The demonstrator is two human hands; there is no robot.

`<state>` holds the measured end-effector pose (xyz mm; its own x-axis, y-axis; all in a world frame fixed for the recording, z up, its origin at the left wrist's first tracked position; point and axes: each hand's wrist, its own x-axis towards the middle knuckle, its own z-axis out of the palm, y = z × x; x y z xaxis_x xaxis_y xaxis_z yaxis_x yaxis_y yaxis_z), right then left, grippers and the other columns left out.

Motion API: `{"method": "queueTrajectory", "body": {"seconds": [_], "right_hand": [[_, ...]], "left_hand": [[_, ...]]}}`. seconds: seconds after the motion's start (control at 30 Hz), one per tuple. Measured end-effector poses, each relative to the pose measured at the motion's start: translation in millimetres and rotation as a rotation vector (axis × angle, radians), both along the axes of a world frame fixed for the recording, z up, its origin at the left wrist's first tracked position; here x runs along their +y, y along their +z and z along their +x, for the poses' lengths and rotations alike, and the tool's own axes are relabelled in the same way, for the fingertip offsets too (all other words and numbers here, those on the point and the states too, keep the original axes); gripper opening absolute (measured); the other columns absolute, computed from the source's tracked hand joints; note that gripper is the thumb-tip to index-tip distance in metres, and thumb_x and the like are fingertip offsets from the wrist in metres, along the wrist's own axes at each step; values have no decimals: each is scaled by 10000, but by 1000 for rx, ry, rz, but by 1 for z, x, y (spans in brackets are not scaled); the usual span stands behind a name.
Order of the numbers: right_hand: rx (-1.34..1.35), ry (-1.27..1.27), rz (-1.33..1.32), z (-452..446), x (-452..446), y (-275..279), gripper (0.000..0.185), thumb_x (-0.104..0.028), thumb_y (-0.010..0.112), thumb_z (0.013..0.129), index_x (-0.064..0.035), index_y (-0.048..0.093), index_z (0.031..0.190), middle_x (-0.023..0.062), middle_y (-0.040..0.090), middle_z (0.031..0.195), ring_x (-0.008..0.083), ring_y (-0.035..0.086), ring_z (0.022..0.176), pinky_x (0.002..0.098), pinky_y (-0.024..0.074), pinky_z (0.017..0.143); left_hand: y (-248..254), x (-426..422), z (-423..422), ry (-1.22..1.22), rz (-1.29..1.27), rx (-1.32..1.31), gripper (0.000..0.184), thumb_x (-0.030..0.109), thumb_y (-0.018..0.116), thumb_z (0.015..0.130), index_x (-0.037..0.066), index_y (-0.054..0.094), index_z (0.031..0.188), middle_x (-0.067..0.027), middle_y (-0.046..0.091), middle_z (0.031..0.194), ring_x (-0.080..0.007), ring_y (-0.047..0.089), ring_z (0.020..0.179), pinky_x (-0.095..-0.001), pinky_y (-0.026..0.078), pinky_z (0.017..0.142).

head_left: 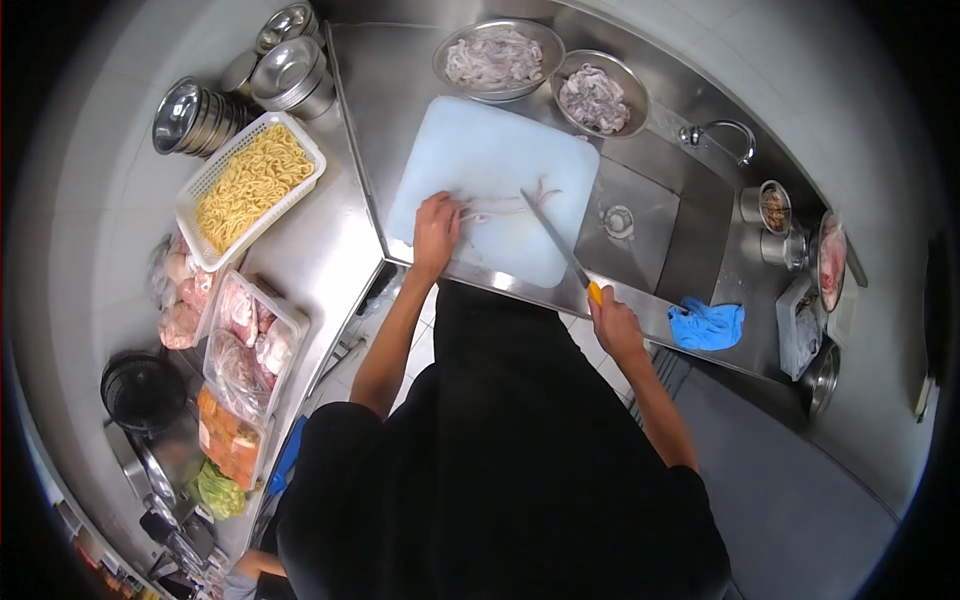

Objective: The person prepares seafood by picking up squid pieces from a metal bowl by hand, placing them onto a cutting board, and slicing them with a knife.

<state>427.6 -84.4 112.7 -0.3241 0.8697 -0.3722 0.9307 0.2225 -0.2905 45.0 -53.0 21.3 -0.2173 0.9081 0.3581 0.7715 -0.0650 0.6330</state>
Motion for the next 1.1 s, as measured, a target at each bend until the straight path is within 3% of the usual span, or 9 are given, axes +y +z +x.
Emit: {"method": "queueTrajectory", "body": {"seconds": [0.2,0.33,0.47,0.63,0.73,0.9,1.0,1.03,1.1], "right_hand": [[146,8,-83,-115,15,-16,322,-317,496,1071,-4,452,1135,285,678,770,520,663,719,622,521,653],[181,66,-108,-179,31,-48,318,-308,497,1069,-5,457,1156,301,686,829,521,675,830,629,522,752],[159,35,-155,-156,17,-61,332,-323,506,1067,-27,459,1210,312,690,879,529,673,864,632,520,788],[39,20,-275,-65,-15,-21,348,-380,482,1069,-59,486,1203,294,703,871,509,691,868,627,533,781],[34,19,-182,-19,-19,-13,375,-413,487,1067,-56,487,1180,300,695,835,521,684,826,627,532,732],[78,-242,90,10,12,-57,377,-414,506,1063,-49,484,1152,310,673,796,541,660,774,617,523,661],[16,-214,164,-5,16,-71,356,-397,522,1058,-49,490,1125,281,677,765,515,666,711,592,535,612],[18,-169,140,-11,14,-72,364,-406,521,1056,-55,494,1149,270,684,766,503,677,708,591,540,610],[45,-96,99,-24,5,-70,368,-408,532,1048,-60,504,1166,254,698,778,492,689,723,593,547,633]], "left_hand": [[-2,-25,-5,66,-99,-27,221,37,725,867,39,708,1087,-141,623,1215,-374,574,1079,-473,485,961],[-19,-23,2,45,-48,-53,197,5,726,856,22,689,1049,-152,646,1137,-373,582,1059,-453,496,933],[-21,-19,1,87,-23,-65,147,-43,686,861,2,661,999,-178,644,1057,-383,580,1027,-460,495,894],[-20,-22,-26,187,-28,-34,134,-20,704,869,-7,666,997,-182,658,1009,-376,620,952,-450,511,850],[-14,-19,-31,299,-122,-312,116,19,707,897,-10,682,1006,-171,692,979,-352,658,870,-422,531,811],[-4,14,-2,252,-230,-1266,92,133,690,1007,51,722,1036,24,687,941,-44,570,827,-216,466,757],[6,28,5,150,-216,-1388,93,132,688,1011,55,715,1053,32,676,915,-46,571,832,-210,459,772],[2,28,1,155,-221,-1325,112,120,712,980,48,705,1066,21,676,871,-84,596,839,-246,484,752],[-22,14,-14,187,-194,-850,150,100,728,939,49,696,1077,-21,676,902,-145,624,838,-292,509,742]]}}
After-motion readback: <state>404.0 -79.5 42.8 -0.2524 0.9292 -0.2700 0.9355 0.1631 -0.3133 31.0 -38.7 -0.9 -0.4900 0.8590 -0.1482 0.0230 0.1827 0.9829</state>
